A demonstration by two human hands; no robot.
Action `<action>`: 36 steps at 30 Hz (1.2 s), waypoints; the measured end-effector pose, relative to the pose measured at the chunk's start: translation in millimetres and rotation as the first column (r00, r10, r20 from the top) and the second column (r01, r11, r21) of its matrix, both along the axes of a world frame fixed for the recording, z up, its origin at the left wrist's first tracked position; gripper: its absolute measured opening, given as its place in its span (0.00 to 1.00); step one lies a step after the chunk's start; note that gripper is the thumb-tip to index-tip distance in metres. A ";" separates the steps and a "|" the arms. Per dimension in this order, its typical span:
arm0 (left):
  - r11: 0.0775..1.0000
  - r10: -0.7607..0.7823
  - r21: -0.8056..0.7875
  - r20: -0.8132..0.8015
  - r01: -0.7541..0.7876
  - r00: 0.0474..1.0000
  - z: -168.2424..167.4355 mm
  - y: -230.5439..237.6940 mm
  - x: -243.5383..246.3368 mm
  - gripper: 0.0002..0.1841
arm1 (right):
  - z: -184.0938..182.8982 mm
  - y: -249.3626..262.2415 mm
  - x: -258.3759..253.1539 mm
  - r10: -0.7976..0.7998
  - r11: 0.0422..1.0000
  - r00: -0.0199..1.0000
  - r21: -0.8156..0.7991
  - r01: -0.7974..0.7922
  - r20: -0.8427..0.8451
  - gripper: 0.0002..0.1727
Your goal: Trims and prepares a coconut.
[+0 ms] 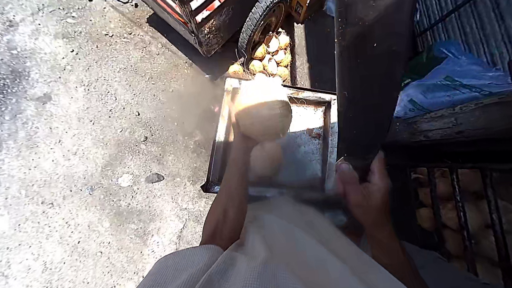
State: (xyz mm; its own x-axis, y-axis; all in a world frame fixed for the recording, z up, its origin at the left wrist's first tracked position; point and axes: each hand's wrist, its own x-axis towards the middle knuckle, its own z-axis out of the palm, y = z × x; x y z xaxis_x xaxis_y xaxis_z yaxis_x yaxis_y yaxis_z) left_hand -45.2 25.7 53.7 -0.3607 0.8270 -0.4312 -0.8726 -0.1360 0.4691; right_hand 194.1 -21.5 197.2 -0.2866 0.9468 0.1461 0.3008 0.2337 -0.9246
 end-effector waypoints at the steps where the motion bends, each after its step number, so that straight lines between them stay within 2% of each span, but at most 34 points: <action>1: 1.000 0.005 -0.024 -0.005 -0.006 1.000 13.8 4.2 0.8 0.34 | 9.2 0.5 -0.6 0.018 0.999 0.997 0.052 -0.014 -0.080 0.26; 2: 0.999 0.002 0.032 0.045 -0.003 0.999 9.5 5.2 3.0 0.36 | 17.2 1.0 -2.1 0.047 0.994 0.988 0.109 -0.031 -0.147 0.22; 4: 0.963 -0.031 0.269 0.162 -0.014 0.986 -31.8 9.7 3.5 0.43 | 23.7 9.0 -13.1 0.097 0.967 0.967 0.253 -0.035 -0.235 0.14; 6: 0.997 0.030 0.062 0.258 -0.047 0.966 -50.2 4.0 14.6 0.45 | 9.9 4.6 -22.2 0.081 0.953 0.974 0.304 -0.014 -0.209 0.13; 7: 0.999 0.038 0.010 0.264 -0.042 0.964 -58.8 -0.6 19.7 0.46 | -5.0 3.5 -24.5 0.059 0.958 0.991 0.287 -0.022 -0.119 0.17; 9: 0.999 0.011 0.037 0.266 -0.022 0.964 -80.4 5.6 14.3 0.50 | -36.6 6.2 -25.5 0.073 0.982 0.966 0.150 -0.112 0.248 0.25; 10: 1.000 0.012 0.017 0.266 -0.017 0.964 -87.1 0.8 16.1 0.50 | -45.8 6.7 -21.9 0.173 0.984 0.886 -0.041 -0.172 0.430 0.27; 11: 1.000 0.012 -0.007 0.249 -0.011 0.968 -89.9 -1.3 15.7 0.49 | -50.7 11.5 -19.3 0.276 0.959 0.806 -0.209 -0.193 0.523 0.27; 12: 1.000 0.003 -0.021 0.224 0.001 0.975 -94.0 -7.4 16.4 0.49 | -49.7 14.1 -15.9 0.307 0.944 0.772 -0.278 -0.175 0.557 0.27; 13: 1.000 -0.012 -0.021 0.189 0.016 0.982 -96.1 -12.7 16.3 0.49 | -42.6 19.2 -14.1 0.291 0.946 0.783 -0.287 -0.151 0.549 0.26; 15: 0.999 0.001 -0.036 0.198 0.006 0.980 -93.1 -13.0 13.3 0.47 | -24.8 22.9 -9.3 0.196 0.966 0.879 -0.240 -0.097 0.435 0.24; 18: 0.999 -0.032 -0.021 0.187 0.037 0.982 -62.7 1.3 4.5 0.45 | 10.4 30.3 -4.3 0.097 0.990 0.989 -0.113 -0.084 0.111 0.25; 19: 0.999 -0.034 0.037 0.124 0.030 0.992 -48.5 8.1 -3.9 0.45 | 21.2 31.5 -5.7 0.091 0.994 0.996 -0.060 -0.090 0.015 0.25; 20: 0.985 -0.039 0.169 0.032 0.033 0.999 -40.2 17.9 -12.7 0.45 | 30.3 32.8 -7.1 0.098 0.995 0.993 -0.004 -0.099 -0.069 0.24; 21: 0.950 -0.042 0.309 -0.028 0.049 0.999 -41.0 26.2 -18.1 0.45 | 38.1 32.9 -8.5 0.106 0.994 0.985 0.051 -0.099 -0.137 0.22; 22: 0.933 -0.034 0.359 -0.017 0.038 0.999 -48.5 27.8 -17.8 0.46 | 44.2 31.9 -10.9 0.113 0.990 0.973 0.103 -0.094 -0.200 0.20; 23: 0.941 -0.024 0.337 0.053 0.005 0.998 -55.9 23.9 -13.4 0.48 | 48.6 32.5 -16.1 0.114 0.984 0.960 0.160 -0.074 -0.256 0.19; 26: 0.999 0.049 -0.008 0.260 -0.048 0.964 -89.2 7.3 4.3 0.48 | 44.0 26.6 -29.1 0.087 0.966 0.943 0.257 -0.002 -0.320 0.17; 28: 0.997 0.062 -0.055 0.311 -0.047 0.948 -98.3 6.2 5.7 0.48 | 12.2 25.6 -37.7 0.048 0.966 0.968 0.259 0.017 -0.245 0.17; 29: 0.996 0.069 -0.066 0.311 -0.051 0.948 -98.6 2.5 9.0 0.46 | -13.5 20.2 -37.2 0.027 0.976 0.990 0.219 0.003 -0.136 0.21; 31: 0.996 0.072 -0.071 0.276 -0.055 0.959 -96.0 1.4 13.3 0.43 | -61.1 11.2 -32.4 0.080 0.996 0.971 0.028 -0.089 0.227 0.27; 32: 0.997 0.065 -0.065 0.234 -0.051 0.970 -96.0 1.1 15.7 0.42 | -72.7 9.6 -29.9 0.178 0.980 0.910 -0.156 -0.127 0.375 0.28; 33: 0.997 0.063 -0.057 0.207 -0.053 0.976 -99.0 -1.5 17.6 0.42 | -78.2 8.2 -28.3 0.231 0.958 0.868 -0.261 -0.122 0.441 0.27; 34: 0.997 0.066 -0.055 0.191 -0.056 0.979 -103.2 -5.6 19.1 0.43 | -75.1 8.3 -27.0 0.231 0.952 0.854 -0.291 -0.099 0.466 0.27; 36: 0.998 0.060 -0.037 0.173 -0.054 0.983 -105.1 -7.2 18.4 0.47 | -59.0 16.2 -26.4 0.150 0.972 0.886 -0.228 -0.051 0.439 0.27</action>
